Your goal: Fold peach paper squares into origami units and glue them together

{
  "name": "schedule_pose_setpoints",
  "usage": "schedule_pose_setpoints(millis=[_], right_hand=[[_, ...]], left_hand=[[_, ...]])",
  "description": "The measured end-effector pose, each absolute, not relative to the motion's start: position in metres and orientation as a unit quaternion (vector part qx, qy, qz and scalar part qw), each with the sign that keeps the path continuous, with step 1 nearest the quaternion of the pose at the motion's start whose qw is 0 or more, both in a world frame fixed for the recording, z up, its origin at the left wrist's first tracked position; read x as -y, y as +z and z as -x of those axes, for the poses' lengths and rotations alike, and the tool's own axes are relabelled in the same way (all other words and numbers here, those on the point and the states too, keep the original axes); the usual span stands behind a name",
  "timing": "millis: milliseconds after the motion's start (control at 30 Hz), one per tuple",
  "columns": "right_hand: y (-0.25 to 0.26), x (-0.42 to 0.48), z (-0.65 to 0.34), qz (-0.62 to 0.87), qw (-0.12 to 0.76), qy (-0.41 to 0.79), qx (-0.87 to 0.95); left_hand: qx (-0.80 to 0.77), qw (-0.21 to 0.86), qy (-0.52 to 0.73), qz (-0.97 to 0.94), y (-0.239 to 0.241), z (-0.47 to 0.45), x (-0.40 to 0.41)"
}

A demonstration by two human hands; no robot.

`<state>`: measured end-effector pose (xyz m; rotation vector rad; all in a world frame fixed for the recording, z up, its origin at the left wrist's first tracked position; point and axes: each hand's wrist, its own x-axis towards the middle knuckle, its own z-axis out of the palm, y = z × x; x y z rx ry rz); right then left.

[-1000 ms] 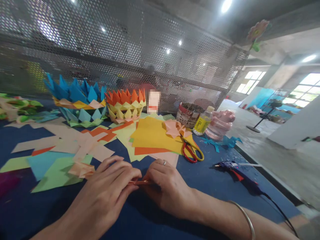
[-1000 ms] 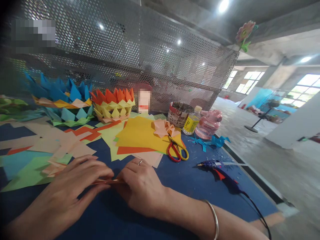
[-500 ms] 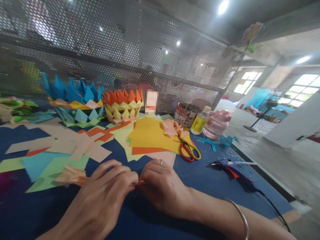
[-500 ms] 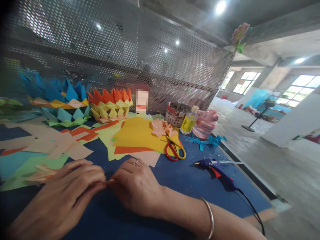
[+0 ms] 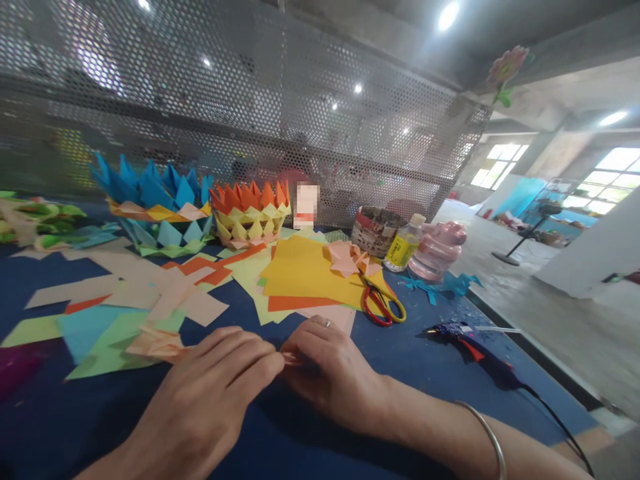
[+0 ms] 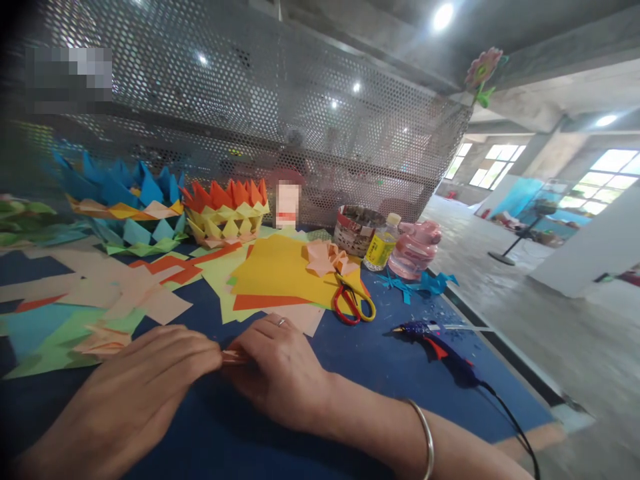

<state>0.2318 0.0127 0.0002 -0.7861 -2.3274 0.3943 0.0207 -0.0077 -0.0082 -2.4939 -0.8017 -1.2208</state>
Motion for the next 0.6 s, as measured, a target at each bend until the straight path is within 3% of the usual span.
schedule_pose_setpoints(millis=[433, 600], right_hand=[[0.010, -0.009, -0.232, 0.369, 0.388, 0.258, 0.805], [0.006, -0.013, -0.229, 0.383, 0.383, 0.308, 0.782]], left_hand=[[0.275, 0.165, -0.406, 0.856, -0.005, -0.009, 0.003], [0.309, 0.123, -0.436, 0.836, -0.010, -0.015, 0.004]])
